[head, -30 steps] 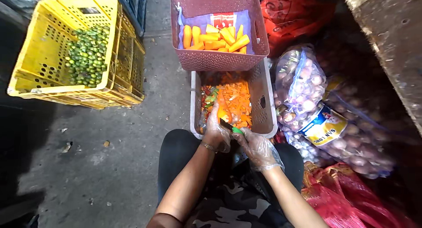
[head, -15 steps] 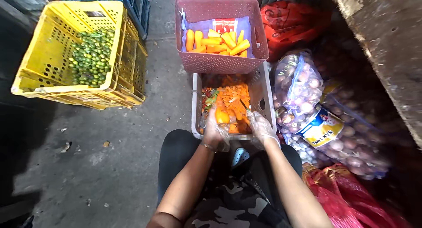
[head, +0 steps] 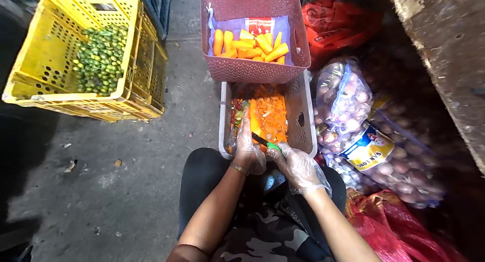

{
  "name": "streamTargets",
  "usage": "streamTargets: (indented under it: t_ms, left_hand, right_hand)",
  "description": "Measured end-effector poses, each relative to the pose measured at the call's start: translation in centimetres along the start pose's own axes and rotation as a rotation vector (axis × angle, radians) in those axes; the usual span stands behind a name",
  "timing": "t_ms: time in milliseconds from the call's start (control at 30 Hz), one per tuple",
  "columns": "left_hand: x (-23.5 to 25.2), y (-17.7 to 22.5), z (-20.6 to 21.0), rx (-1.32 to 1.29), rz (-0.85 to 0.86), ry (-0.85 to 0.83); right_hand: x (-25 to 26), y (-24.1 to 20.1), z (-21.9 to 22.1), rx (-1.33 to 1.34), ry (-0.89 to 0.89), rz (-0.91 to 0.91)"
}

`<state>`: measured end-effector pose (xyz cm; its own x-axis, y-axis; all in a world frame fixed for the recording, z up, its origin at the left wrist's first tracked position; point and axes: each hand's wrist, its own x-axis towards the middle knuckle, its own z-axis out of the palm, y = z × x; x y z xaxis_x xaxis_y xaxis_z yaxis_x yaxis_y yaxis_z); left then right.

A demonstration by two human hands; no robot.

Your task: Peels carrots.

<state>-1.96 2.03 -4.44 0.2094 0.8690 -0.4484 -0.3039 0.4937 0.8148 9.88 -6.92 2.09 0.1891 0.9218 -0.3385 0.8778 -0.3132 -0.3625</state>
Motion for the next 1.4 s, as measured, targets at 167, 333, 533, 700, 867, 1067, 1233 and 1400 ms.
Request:
streamTargets:
  t_ms: [167,333,533,700,867,1067,1233,1400]
  left_hand:
    - [-0.1,-0.5,0.3,-0.017,-0.041,-0.001]
    - [0.5,-0.4,-0.4,-0.163,-0.079,-0.062]
    - [0.3,-0.1,0.2,-0.253,-0.194,-0.023]
    - [0.3,-0.3,0.6,-0.141,-0.162,0.019]
    - [0.5,-0.9,0.3,-0.090,-0.105,0.013]
    - [1.1,-0.9,-0.3,-0.149,-0.100,-0.064]
    - [0.7,-1.0,-0.5,-0.088,-0.064,-0.070]
    - [0.6,-0.3,0.3,-0.271,-0.249,0.040]
  right_hand:
    - [4.2,1.6,-0.7,0.042,-0.076,0.230]
    - [5.3,4.8,0.1,0.360,0.014,0.204]
    - [0.6,2.0,0.8,0.201,-0.073,-0.017]
    - [0.5,1.3,0.3,0.044,-0.083,0.021]
    - [4.1,1.3,-0.1,0.016,-0.186,0.141]
    - [8.1,6.7,1.0,0.225,-0.062,0.270]
    - [3.0,3.5,-0.7,0.258,-0.091,0.002]
    - [1.0,3.6,1.9,0.078,0.070,-0.130]
